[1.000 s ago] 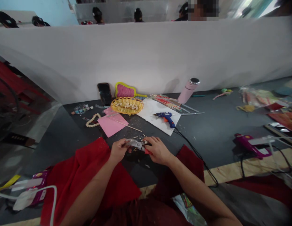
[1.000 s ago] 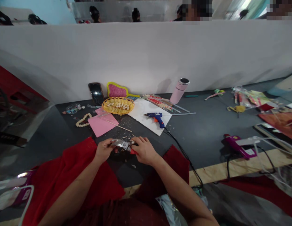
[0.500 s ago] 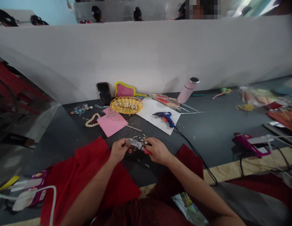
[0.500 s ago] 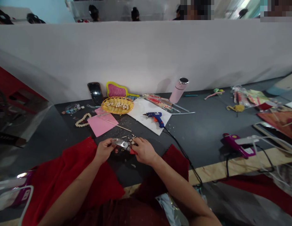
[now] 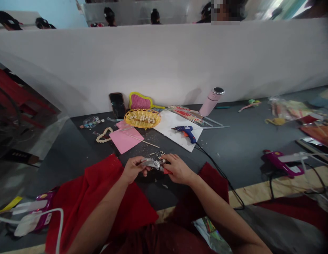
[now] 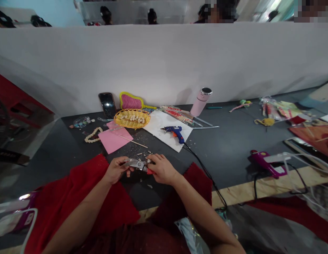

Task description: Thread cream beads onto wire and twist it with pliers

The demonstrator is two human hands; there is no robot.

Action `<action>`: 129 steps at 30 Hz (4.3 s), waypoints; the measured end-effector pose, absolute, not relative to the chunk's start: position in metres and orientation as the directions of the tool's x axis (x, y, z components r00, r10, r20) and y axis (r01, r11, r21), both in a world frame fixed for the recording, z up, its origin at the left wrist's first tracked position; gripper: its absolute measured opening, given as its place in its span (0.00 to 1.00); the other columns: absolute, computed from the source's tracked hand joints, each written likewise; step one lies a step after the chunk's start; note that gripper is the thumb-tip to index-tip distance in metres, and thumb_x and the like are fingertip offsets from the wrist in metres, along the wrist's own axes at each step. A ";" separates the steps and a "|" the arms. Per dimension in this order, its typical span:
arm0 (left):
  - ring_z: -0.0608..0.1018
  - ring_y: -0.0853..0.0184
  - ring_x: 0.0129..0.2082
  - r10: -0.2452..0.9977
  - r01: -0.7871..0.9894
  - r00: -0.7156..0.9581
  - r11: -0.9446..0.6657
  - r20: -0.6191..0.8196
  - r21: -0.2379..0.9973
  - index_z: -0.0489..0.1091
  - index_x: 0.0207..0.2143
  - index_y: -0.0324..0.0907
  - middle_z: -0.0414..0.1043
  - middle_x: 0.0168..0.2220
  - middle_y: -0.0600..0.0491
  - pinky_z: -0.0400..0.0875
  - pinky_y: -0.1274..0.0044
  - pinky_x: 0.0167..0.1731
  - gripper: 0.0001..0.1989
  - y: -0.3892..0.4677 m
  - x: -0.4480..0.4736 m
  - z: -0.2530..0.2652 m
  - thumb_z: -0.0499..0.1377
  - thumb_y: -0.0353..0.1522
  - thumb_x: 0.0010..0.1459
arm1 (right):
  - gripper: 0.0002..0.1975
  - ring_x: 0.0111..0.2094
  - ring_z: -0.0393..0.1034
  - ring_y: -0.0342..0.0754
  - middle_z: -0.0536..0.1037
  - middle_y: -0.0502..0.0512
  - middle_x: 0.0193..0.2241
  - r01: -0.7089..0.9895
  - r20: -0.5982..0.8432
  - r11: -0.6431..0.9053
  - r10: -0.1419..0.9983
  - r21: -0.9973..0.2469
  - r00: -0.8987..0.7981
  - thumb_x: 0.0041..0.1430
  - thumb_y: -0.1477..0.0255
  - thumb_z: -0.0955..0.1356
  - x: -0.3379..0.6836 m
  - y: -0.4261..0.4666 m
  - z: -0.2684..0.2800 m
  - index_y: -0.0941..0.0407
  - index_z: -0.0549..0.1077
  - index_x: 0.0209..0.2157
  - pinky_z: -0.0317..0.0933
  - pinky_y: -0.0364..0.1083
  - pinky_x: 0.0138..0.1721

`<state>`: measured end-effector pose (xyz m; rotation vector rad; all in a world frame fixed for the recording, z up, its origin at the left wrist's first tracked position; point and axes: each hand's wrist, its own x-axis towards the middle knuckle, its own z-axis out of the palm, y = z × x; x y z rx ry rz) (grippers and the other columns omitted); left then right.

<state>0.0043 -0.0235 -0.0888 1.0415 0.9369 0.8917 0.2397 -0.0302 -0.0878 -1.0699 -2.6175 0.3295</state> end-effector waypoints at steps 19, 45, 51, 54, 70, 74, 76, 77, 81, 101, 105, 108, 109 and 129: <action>0.70 0.74 0.13 0.884 -0.150 0.388 0.339 -0.260 0.929 0.69 0.24 0.35 0.73 0.20 0.51 0.64 0.82 0.14 0.17 -0.021 -0.001 -0.096 0.65 0.41 0.45 | 0.10 0.48 0.60 0.53 0.66 0.60 0.50 0.634 0.182 0.708 0.699 -0.311 -0.691 0.51 0.76 0.65 0.241 -0.030 -0.089 0.55 0.72 0.38 0.57 0.52 0.46; 0.71 0.73 0.17 0.988 0.031 0.083 0.127 -0.129 0.991 0.71 0.27 0.38 0.70 0.16 0.58 0.66 0.81 0.21 0.07 -0.020 0.010 -0.094 0.62 0.34 0.48 | 0.13 0.47 0.59 0.53 0.64 0.58 0.52 0.732 0.149 0.628 0.776 -0.263 -0.613 0.49 0.77 0.64 0.234 -0.033 -0.087 0.54 0.71 0.38 0.53 0.51 0.46; 0.71 0.73 0.16 0.982 0.044 0.146 0.117 -0.122 0.992 0.70 0.24 0.38 0.69 0.15 0.58 0.65 0.82 0.20 0.05 -0.020 0.009 -0.090 0.60 0.31 0.48 | 0.12 0.49 0.59 0.53 0.64 0.57 0.52 0.702 0.145 0.649 0.756 -0.291 -0.639 0.50 0.76 0.65 0.237 -0.033 -0.085 0.53 0.72 0.38 0.51 0.52 0.48; 0.70 0.73 0.15 0.975 0.040 0.175 0.129 -0.134 0.991 0.70 0.23 0.38 0.68 0.16 0.58 0.65 0.82 0.19 0.05 -0.019 0.007 -0.089 0.60 0.31 0.48 | 0.11 0.48 0.59 0.53 0.64 0.57 0.52 0.696 0.154 0.658 0.749 -0.286 -0.644 0.51 0.75 0.65 0.238 -0.032 -0.087 0.54 0.72 0.38 0.52 0.52 0.48; 0.72 0.73 0.18 0.983 -0.076 0.126 0.140 -0.130 0.987 0.71 0.27 0.37 0.72 0.21 0.56 0.68 0.81 0.21 0.09 -0.021 0.016 -0.088 0.63 0.35 0.46 | 0.10 0.43 0.62 0.51 0.68 0.59 0.44 0.729 0.186 0.618 0.786 -0.295 -0.590 0.47 0.79 0.65 0.234 -0.034 -0.095 0.56 0.72 0.33 0.59 0.48 0.45; 0.71 0.73 0.17 0.992 -0.034 0.084 0.100 -0.097 0.994 0.70 0.25 0.37 0.70 0.18 0.57 0.67 0.81 0.21 0.08 -0.021 0.016 -0.088 0.63 0.34 0.46 | 0.11 0.44 0.61 0.51 0.67 0.59 0.46 0.736 0.178 0.608 0.793 -0.298 -0.583 0.47 0.78 0.65 0.233 -0.033 -0.093 0.55 0.72 0.35 0.57 0.48 0.45; 0.71 0.73 0.17 0.993 0.007 0.083 0.082 -0.083 0.997 0.70 0.24 0.38 0.69 0.17 0.57 0.66 0.81 0.21 0.07 -0.021 0.013 -0.089 0.62 0.33 0.47 | 0.12 0.45 0.61 0.53 0.66 0.59 0.48 0.742 0.167 0.606 0.794 -0.287 -0.585 0.47 0.78 0.65 0.233 -0.033 -0.092 0.55 0.72 0.36 0.56 0.49 0.45; 0.71 0.72 0.17 0.993 0.023 0.090 0.075 -0.077 0.997 0.70 0.24 0.38 0.69 0.16 0.57 0.66 0.81 0.21 0.07 -0.021 0.012 -0.090 0.62 0.33 0.47 | 0.12 0.46 0.60 0.53 0.66 0.59 0.49 0.744 0.161 0.606 0.794 -0.281 -0.586 0.48 0.77 0.65 0.233 -0.033 -0.092 0.55 0.72 0.36 0.55 0.50 0.45; 0.72 0.71 0.17 0.989 0.051 0.129 0.069 -0.076 0.996 0.71 0.27 0.38 0.70 0.17 0.57 0.66 0.80 0.22 0.07 -0.021 0.008 -0.095 0.61 0.33 0.48 | 0.12 0.47 0.60 0.53 0.65 0.58 0.51 0.734 0.150 0.618 0.784 -0.281 -0.602 0.47 0.77 0.65 0.234 -0.033 -0.091 0.54 0.72 0.36 0.53 0.51 0.46; 0.72 0.71 0.17 0.985 0.034 0.152 0.083 -0.087 0.996 0.71 0.26 0.38 0.73 0.22 0.54 0.67 0.79 0.20 0.10 -0.022 0.013 -0.091 0.61 0.38 0.49 | 0.10 0.43 0.62 0.51 0.68 0.59 0.45 0.710 0.178 0.636 0.769 -0.303 -0.614 0.47 0.78 0.65 0.237 -0.033 -0.096 0.56 0.72 0.34 0.59 0.47 0.45; 0.72 0.71 0.18 0.986 0.009 0.138 0.090 -0.090 0.996 0.71 0.26 0.38 0.73 0.22 0.54 0.68 0.78 0.21 0.11 -0.022 0.016 -0.088 0.62 0.38 0.48 | 0.10 0.43 0.62 0.50 0.68 0.59 0.44 0.713 0.187 0.633 0.773 -0.303 -0.606 0.47 0.79 0.65 0.235 -0.033 -0.096 0.56 0.72 0.34 0.59 0.47 0.44; 0.72 0.71 0.18 0.989 -0.020 0.116 0.095 -0.092 0.995 0.72 0.26 0.38 0.73 0.22 0.54 0.68 0.78 0.22 0.10 -0.022 0.016 -0.088 0.62 0.37 0.47 | 0.10 0.44 0.62 0.51 0.68 0.59 0.45 0.718 0.207 0.622 0.782 -0.312 -0.587 0.48 0.79 0.64 0.233 -0.033 -0.097 0.56 0.72 0.34 0.59 0.48 0.45; 0.72 0.71 0.18 0.990 -0.023 0.108 0.093 -0.090 0.995 0.72 0.26 0.38 0.73 0.22 0.54 0.68 0.79 0.22 0.10 -0.022 0.016 -0.088 0.62 0.37 0.47 | 0.10 0.44 0.62 0.51 0.68 0.59 0.45 0.721 0.210 0.618 0.786 -0.313 -0.582 0.48 0.79 0.64 0.233 -0.033 -0.097 0.56 0.72 0.34 0.58 0.48 0.45; 0.71 0.71 0.19 0.978 -0.018 0.193 0.088 -0.083 0.996 0.72 0.27 0.38 0.72 0.21 0.54 0.68 0.79 0.22 0.12 -0.022 0.011 -0.092 0.62 0.40 0.48 | 0.11 0.46 0.61 0.52 0.67 0.60 0.48 0.705 0.185 0.639 0.767 -0.308 -0.614 0.47 0.78 0.65 0.238 -0.032 -0.094 0.56 0.73 0.35 0.57 0.50 0.46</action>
